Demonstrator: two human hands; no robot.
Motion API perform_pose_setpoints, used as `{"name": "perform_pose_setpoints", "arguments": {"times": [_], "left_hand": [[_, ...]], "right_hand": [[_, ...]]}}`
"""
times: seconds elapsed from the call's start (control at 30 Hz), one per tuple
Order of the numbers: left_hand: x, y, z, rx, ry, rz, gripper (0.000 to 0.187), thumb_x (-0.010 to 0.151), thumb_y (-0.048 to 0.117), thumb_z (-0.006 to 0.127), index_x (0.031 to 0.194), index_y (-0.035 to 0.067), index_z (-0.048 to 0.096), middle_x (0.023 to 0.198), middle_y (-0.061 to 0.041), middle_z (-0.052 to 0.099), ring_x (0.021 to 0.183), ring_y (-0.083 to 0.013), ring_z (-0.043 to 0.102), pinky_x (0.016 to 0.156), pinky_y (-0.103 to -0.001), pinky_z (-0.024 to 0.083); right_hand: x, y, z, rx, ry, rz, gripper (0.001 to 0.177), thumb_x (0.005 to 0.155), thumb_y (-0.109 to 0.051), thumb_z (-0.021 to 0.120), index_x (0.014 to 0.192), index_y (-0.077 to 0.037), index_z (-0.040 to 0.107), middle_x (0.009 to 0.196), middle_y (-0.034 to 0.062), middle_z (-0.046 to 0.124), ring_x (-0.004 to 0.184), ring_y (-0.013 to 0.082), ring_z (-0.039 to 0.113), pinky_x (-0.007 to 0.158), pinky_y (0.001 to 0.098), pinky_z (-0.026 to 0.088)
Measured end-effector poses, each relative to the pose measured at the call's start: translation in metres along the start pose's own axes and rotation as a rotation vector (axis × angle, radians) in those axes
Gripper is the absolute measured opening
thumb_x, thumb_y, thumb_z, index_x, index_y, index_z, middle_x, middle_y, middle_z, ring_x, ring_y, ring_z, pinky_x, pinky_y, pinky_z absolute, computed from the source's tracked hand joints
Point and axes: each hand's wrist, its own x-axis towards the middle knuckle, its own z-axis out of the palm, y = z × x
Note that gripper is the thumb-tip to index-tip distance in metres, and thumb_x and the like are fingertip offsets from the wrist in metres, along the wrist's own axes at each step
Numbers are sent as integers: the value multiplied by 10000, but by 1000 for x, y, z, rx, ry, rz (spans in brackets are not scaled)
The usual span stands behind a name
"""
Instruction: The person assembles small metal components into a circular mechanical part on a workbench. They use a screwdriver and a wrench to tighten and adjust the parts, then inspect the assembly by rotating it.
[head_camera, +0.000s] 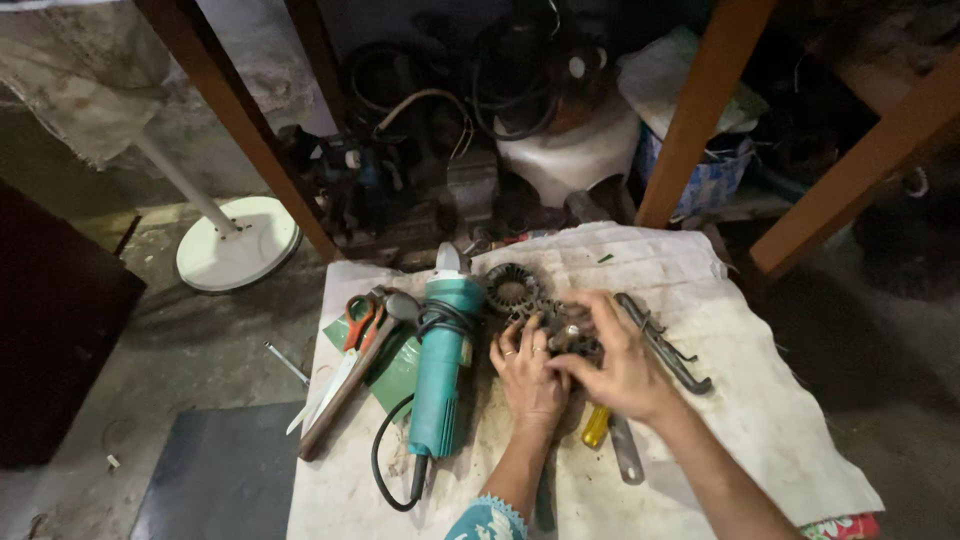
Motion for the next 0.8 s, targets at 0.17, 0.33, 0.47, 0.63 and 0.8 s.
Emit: {"name": "perform_pose_setpoints", "arguments": {"times": [0.17, 0.33, 0.47, 0.63, 0.8], "left_hand": [[1, 5, -3, 35, -26, -11, 540, 699, 196, 744, 1207, 53, 626, 1392, -87, 589, 1292, -383, 475, 1099, -616, 306], [1, 7, -7, 31, 6, -14, 475, 759, 177, 738, 1207, 70, 624, 1414, -69, 582, 1302, -369, 480, 1115, -598, 310], [2, 7, -6, 13, -6, -16, 447, 752, 181, 715, 1178, 72, 635, 1397, -83, 595, 1292, -376, 485, 1104, -600, 307], [3, 7, -4, 11, 17, -20, 404, 776, 183, 717, 1153, 71, 626, 1392, -84, 602, 1304, -368, 488, 1116, -599, 312], [2, 6, -5, 11, -6, -26, 482, 745, 191, 722, 1205, 80, 632, 1372, -94, 600, 1290, -381, 478, 1099, -605, 311]], "right_hand": [[4, 2, -12, 232, -233, 157, 385, 811, 114, 634, 1172, -12, 685, 1064, 123, 775, 924, 205, 789, 781, 345, 634], [-2, 0, -1, 135, -46, 98, 268, 813, 36, 711, 1076, -13, 698, 988, 125, 765, 897, 249, 768, 754, 347, 606], [-3, 1, -1, 25, -14, 79, 221, 791, -10, 768, 1001, -14, 697, 892, 125, 751, 801, 278, 745, 684, 360, 567], [-2, -7, 7, -22, 107, 87, 234, 796, -68, 809, 979, -4, 677, 931, 137, 743, 851, 270, 731, 735, 359, 564], [4, 4, -10, 486, -235, 260, 313, 862, -30, 700, 1173, -4, 670, 1142, 111, 747, 1072, 154, 691, 943, 312, 537]]}}
